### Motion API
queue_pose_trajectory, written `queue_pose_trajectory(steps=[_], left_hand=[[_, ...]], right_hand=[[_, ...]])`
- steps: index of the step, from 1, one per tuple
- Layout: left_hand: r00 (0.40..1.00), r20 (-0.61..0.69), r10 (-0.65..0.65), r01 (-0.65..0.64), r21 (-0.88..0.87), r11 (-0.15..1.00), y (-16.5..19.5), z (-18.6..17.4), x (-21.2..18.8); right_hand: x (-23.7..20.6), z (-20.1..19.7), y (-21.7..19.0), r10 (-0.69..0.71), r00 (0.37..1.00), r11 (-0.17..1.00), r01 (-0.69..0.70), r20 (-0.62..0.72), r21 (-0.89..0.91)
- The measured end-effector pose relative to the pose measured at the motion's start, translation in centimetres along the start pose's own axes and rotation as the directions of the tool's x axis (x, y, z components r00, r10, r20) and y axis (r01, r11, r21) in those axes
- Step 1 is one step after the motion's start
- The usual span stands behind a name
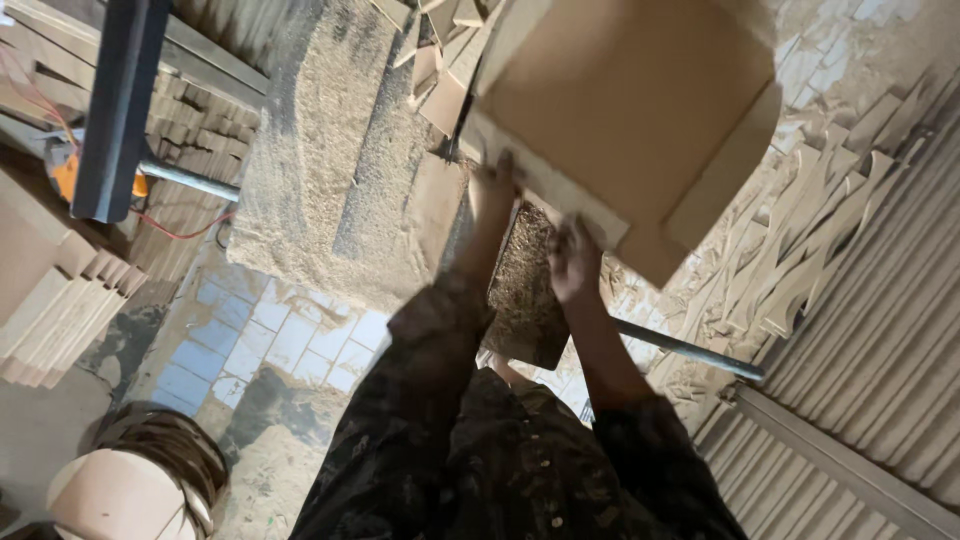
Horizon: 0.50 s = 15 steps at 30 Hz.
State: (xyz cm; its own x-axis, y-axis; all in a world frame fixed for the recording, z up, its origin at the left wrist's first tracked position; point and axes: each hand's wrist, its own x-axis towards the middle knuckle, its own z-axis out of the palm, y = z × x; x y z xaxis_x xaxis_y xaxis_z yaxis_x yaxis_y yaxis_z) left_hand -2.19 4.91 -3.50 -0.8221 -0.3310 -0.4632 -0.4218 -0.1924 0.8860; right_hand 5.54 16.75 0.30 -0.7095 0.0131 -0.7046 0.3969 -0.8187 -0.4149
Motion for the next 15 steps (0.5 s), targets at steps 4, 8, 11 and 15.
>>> queue_pose_trajectory(steps=[4, 8, 11, 15], left_hand=[[0.995, -0.067, -0.078, 0.086, 0.13, 0.988, -4.7, -3.8, -5.3], [0.993, -0.084, -0.082, 0.085, 0.031, 0.996, -9.3, -7.4, -9.6], [0.991, -0.124, -0.042, 0.047, 0.033, 0.998, -11.0, -8.8, -10.5], [0.988, -0.094, -0.121, 0.129, 0.086, 0.988, -10.9, -9.3, -10.2]], right_hand=[[-4.8, -9.3, 0.3, -0.067, 0.997, 0.992, 0.071, 0.038, -0.102], [-9.2, -19.4, -1.3, -0.248, 0.943, 0.923, 0.3, 0.223, -0.242], [-9.2, -22.9, -3.0, -0.15, 0.956, 0.923, 0.227, 0.251, -0.311], [-7.2, -21.5, -4.1, -0.329, 0.936, 0.585, 0.309, 0.129, -0.75]])
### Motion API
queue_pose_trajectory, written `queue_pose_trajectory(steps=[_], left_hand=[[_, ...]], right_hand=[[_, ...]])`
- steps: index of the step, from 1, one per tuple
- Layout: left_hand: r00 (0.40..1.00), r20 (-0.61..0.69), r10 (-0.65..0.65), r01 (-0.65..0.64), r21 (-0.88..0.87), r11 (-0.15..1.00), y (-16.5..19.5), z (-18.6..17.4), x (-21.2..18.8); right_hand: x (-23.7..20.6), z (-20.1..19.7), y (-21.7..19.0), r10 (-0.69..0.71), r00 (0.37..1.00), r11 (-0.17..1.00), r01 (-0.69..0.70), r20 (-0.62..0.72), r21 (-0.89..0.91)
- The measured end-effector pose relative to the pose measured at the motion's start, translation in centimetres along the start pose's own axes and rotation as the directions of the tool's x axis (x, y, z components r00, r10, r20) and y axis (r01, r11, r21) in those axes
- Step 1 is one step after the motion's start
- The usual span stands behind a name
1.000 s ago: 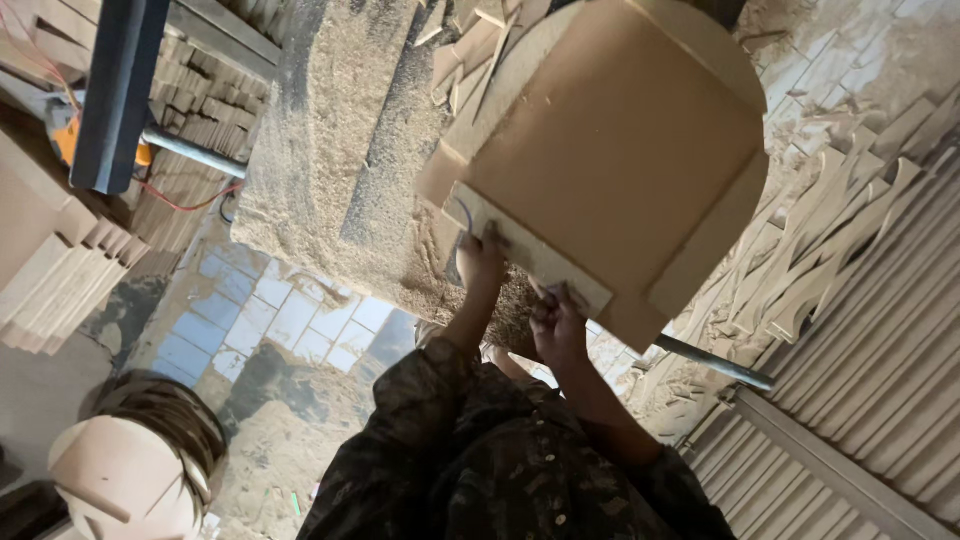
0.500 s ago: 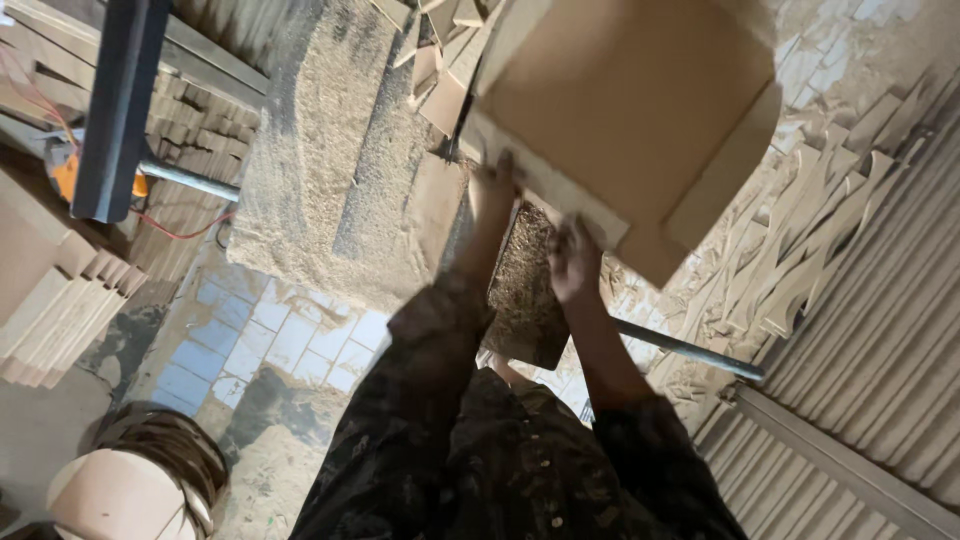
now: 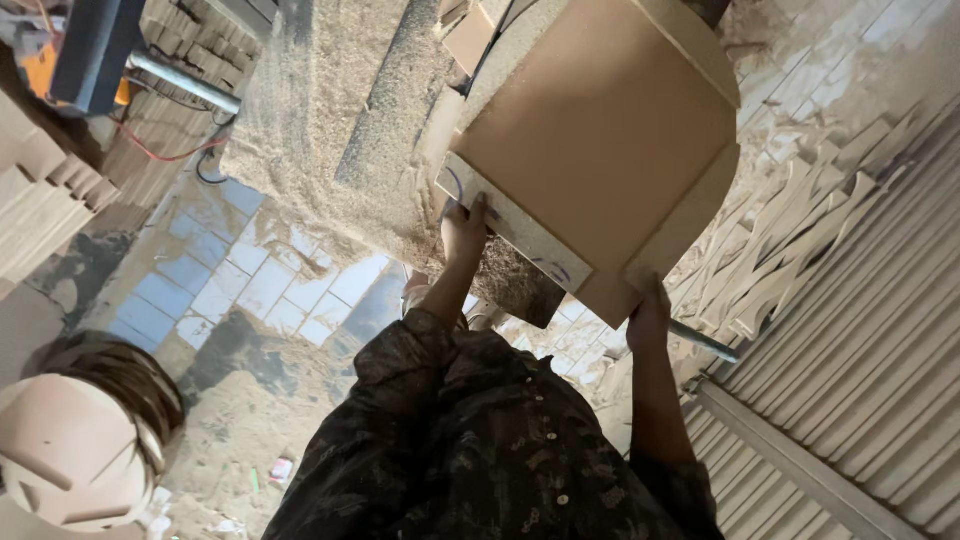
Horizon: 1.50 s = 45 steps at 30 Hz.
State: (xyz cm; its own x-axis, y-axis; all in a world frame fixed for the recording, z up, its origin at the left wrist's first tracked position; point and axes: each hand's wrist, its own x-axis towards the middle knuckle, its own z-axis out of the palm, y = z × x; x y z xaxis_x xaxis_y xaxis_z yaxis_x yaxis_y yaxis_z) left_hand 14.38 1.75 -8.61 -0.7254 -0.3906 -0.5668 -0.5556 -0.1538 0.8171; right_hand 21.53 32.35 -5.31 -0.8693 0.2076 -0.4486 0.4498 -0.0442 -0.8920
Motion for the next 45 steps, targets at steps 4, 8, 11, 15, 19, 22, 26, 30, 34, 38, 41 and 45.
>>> queue_pose_trajectory(steps=[4, 8, 11, 15, 19, 22, 26, 30, 34, 38, 41, 45], left_hand=[[0.994, -0.041, 0.099, -0.1, -0.019, 0.995, 0.8, -0.8, -0.6], [0.996, -0.025, 0.086, -0.088, -0.088, 0.992, 1.0, -2.0, -1.7], [0.998, -0.036, 0.053, -0.05, 0.079, 0.996, 1.5, -2.7, -1.5], [0.998, -0.033, 0.057, -0.051, 0.144, 0.988, 2.8, -3.0, -0.2], [0.992, -0.06, 0.109, -0.096, 0.184, 0.978, 3.0, -3.2, -0.1], [0.983, -0.068, 0.168, -0.157, 0.143, 0.977, 2.6, -3.6, -0.9], [0.995, -0.054, 0.082, -0.074, 0.132, 0.988, 2.4, -3.9, -1.0], [0.999, -0.041, -0.036, 0.04, 0.097, 0.994, 3.3, -3.6, 0.4], [0.998, -0.068, 0.013, -0.006, 0.095, 0.995, 4.2, -3.4, 1.1], [0.997, -0.076, 0.028, -0.015, 0.168, 0.986, 4.7, -3.7, 1.4], [0.992, -0.095, 0.088, -0.076, 0.126, 0.989, 4.8, -3.9, 2.0], [0.976, -0.158, 0.153, -0.115, 0.224, 0.968, 4.4, -3.7, 2.1]], right_hand=[[0.0, 2.5, -1.5, 0.011, 1.0, 0.955, -0.007, -0.01, 0.296], [-1.4, 3.9, -1.9, -0.007, 0.998, 0.987, 0.017, -0.067, 0.163], [-2.2, 4.6, -1.8, 0.078, 0.994, 0.97, -0.058, -0.075, 0.237], [-2.7, 5.8, -2.0, 0.078, 0.996, 0.966, -0.063, -0.05, 0.25], [-3.2, 6.4, -2.2, 0.021, 0.999, 0.972, -0.009, -0.049, 0.235], [-3.9, 6.3, -2.5, -0.016, 1.0, 0.977, 0.018, -0.012, 0.212], [-4.3, 6.3, -2.1, 0.057, 0.998, 0.972, -0.047, -0.037, 0.228], [-4.2, 7.0, -1.6, 0.051, 0.999, 0.962, -0.044, -0.019, 0.268], [-4.3, 7.9, -1.8, -0.008, 1.0, 0.966, 0.006, 0.007, 0.257], [-4.8, 8.5, -1.9, 0.03, 1.0, 0.964, -0.031, 0.01, 0.264], [-5.4, 8.7, -1.7, 0.073, 0.997, 0.953, -0.074, 0.014, 0.294], [-5.7, 9.0, -1.3, 0.029, 0.995, 0.956, -0.055, 0.092, 0.289]])
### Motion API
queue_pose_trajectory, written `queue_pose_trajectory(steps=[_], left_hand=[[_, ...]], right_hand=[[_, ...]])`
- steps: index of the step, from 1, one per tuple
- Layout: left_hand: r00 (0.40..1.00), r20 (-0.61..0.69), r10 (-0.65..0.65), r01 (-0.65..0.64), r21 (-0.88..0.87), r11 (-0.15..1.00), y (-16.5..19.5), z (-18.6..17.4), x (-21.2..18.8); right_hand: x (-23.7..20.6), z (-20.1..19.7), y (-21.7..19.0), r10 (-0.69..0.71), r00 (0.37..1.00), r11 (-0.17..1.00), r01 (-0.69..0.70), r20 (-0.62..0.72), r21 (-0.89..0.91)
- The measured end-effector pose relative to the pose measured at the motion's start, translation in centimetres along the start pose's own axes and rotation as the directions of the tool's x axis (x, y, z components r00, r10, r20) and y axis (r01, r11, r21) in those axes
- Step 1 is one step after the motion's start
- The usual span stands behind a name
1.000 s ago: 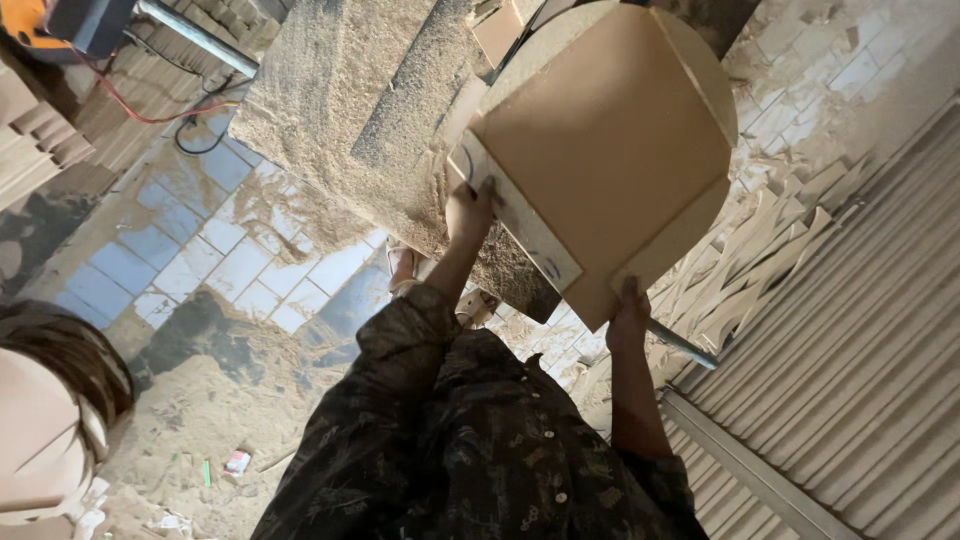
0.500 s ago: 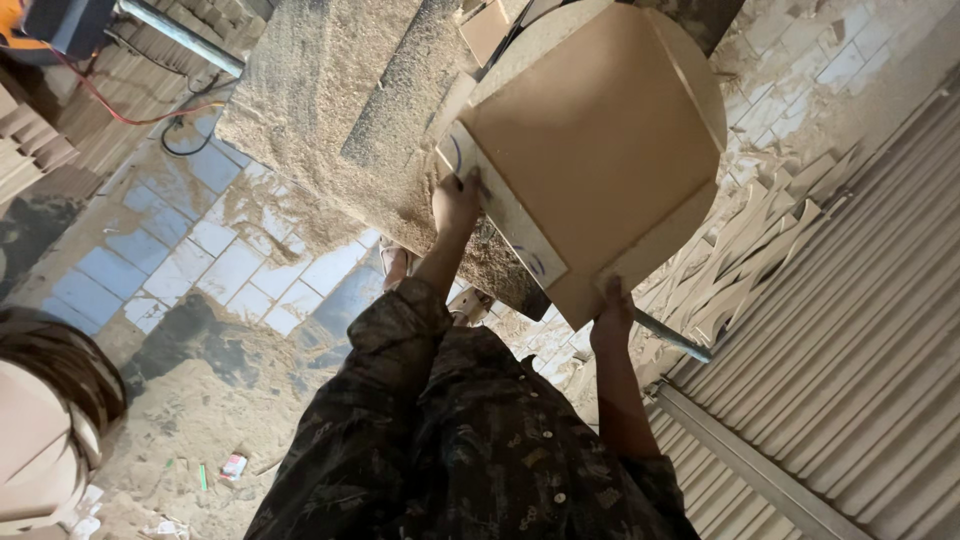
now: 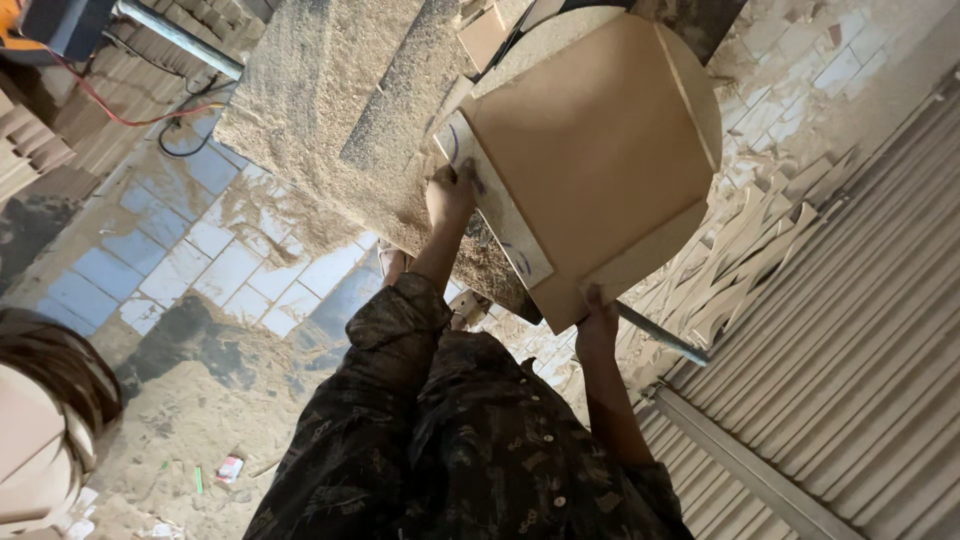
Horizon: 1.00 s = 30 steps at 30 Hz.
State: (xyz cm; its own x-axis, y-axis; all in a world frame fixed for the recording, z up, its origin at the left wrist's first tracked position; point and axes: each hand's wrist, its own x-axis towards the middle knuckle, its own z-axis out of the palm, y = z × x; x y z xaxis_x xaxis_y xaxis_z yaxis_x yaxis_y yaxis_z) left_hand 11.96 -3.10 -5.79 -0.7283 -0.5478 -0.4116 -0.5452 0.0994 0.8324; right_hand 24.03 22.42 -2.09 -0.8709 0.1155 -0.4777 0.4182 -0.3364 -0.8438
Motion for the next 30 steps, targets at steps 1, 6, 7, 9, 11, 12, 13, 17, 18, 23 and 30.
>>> queue_pose_trajectory(steps=[1, 6, 7, 9, 11, 12, 13, 17, 18, 23, 30], left_hand=[[1.0, -0.002, -0.031, 0.031, -0.039, 0.999, -0.3, 0.2, -0.4], [0.985, 0.168, -0.048, 0.005, 0.246, 0.969, -1.9, 1.4, -3.2], [0.993, 0.12, 0.001, -0.024, 0.187, 0.982, -2.1, 1.5, -3.5], [0.995, 0.081, 0.049, -0.061, 0.153, 0.986, -2.2, 1.7, -3.6], [0.994, 0.095, 0.049, -0.067, 0.199, 0.978, -2.0, 1.9, -3.0], [0.993, 0.117, 0.001, -0.024, 0.195, 0.981, -1.8, 1.9, -2.6], [0.989, 0.14, -0.047, 0.019, 0.192, 0.981, -1.6, 2.0, -2.3], [0.996, 0.082, 0.036, -0.053, 0.217, 0.975, -1.0, 2.1, -1.2], [0.995, 0.099, 0.004, -0.025, 0.207, 0.978, -0.9, 2.2, -1.1], [0.955, 0.232, -0.183, 0.131, 0.225, 0.966, 0.3, 3.0, 0.4], [0.996, 0.079, -0.034, 0.012, 0.253, 0.967, 5.3, 4.8, 3.4]], right_hand=[[0.0, 0.1, 0.1, 0.003, 1.0, 1.0, -0.004, 0.026, 0.009], [0.1, 1.0, 1.1, 0.071, 0.994, 0.996, -0.065, -0.088, 0.066], [0.1, 1.2, 1.3, 0.098, 0.99, 0.993, -0.091, -0.101, 0.076], [0.0, 1.6, 1.6, 0.106, 0.99, 0.993, -0.1, -0.098, 0.067], [0.0, 2.0, 1.6, 0.13, 0.986, 0.991, -0.125, -0.108, 0.055], [0.1, 2.2, 1.7, 0.147, 0.982, 0.988, -0.141, -0.118, 0.054], [0.2, 2.3, 1.7, 0.164, 0.978, 0.986, -0.158, -0.129, 0.054], [0.7, 3.2, 1.5, 0.138, 0.981, 0.99, -0.134, -0.138, 0.04], [0.8, 3.4, 1.5, 0.127, 0.98, 0.992, -0.123, -0.151, 0.035], [1.9, 4.7, 0.8, 0.159, 0.973, 0.985, -0.144, -0.166, 0.1], [5.6, 7.6, -2.6, 0.092, 0.976, 0.986, -0.061, -0.199, 0.156]])
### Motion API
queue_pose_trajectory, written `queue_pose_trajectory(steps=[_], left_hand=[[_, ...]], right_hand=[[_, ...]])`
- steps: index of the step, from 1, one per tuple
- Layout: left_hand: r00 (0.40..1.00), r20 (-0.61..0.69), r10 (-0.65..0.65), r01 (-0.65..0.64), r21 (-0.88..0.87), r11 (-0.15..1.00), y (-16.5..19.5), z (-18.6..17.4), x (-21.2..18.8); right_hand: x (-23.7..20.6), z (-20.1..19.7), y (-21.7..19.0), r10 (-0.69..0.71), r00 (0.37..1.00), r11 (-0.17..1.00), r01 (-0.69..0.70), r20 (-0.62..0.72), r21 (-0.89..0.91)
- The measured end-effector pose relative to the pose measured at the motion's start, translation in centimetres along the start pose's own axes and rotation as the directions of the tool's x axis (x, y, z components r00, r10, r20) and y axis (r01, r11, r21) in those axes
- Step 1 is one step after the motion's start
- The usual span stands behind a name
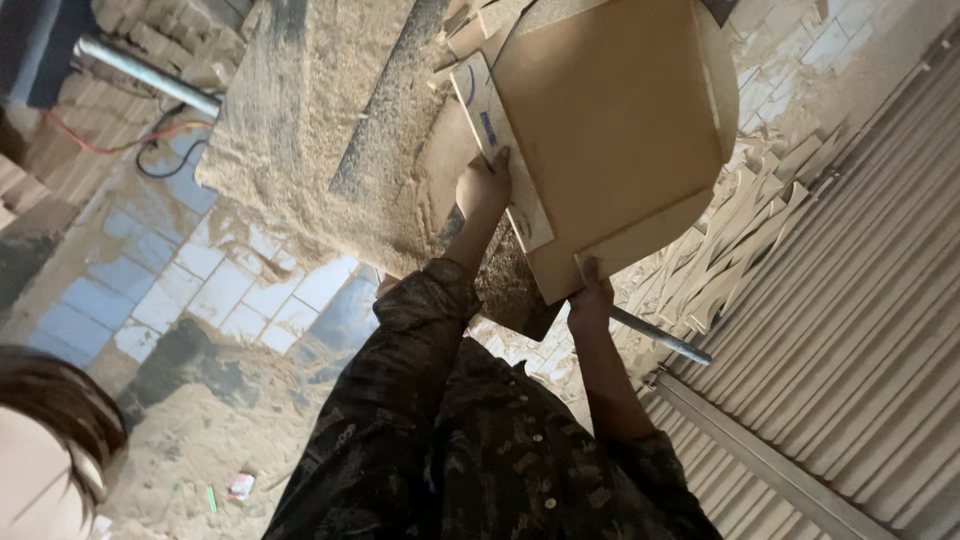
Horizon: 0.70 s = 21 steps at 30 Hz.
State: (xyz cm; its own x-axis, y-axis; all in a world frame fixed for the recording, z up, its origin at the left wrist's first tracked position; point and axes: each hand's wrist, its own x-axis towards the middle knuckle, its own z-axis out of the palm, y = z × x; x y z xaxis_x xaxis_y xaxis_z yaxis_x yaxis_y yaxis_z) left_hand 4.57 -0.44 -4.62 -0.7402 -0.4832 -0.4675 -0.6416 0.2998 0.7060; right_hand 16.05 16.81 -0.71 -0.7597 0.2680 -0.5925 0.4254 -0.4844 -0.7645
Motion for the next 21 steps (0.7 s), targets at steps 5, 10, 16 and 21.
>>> queue_pose_trajectory(steps=[5, 10, 16, 21], left_hand=[[0.996, 0.081, -0.028, 0.028, 0.0, 1.0, 2.8, -0.5, 0.9], [0.997, 0.036, 0.067, -0.067, -0.01, 0.998, 4.1, -1.3, 0.9], [0.995, 0.065, 0.074, -0.074, -0.001, 0.997, 0.0, -3.4, -3.2], [0.99, 0.137, 0.03, -0.019, -0.084, 0.996, -4.7, -4.8, -6.2]], right_hand=[[0.8, 2.3, -1.5, -0.072, 0.997, 0.997, 0.072, -0.019, 0.0], [0.0, 3.1, -2.6, -0.044, 0.996, 0.995, 0.036, -0.083, -0.098], [-4.2, 0.5, -1.1, -0.096, 0.994, 0.991, 0.1, 0.05, -0.085], [-7.5, -2.7, 2.8, -0.016, 0.998, 0.991, 0.023, 0.057, -0.132]])
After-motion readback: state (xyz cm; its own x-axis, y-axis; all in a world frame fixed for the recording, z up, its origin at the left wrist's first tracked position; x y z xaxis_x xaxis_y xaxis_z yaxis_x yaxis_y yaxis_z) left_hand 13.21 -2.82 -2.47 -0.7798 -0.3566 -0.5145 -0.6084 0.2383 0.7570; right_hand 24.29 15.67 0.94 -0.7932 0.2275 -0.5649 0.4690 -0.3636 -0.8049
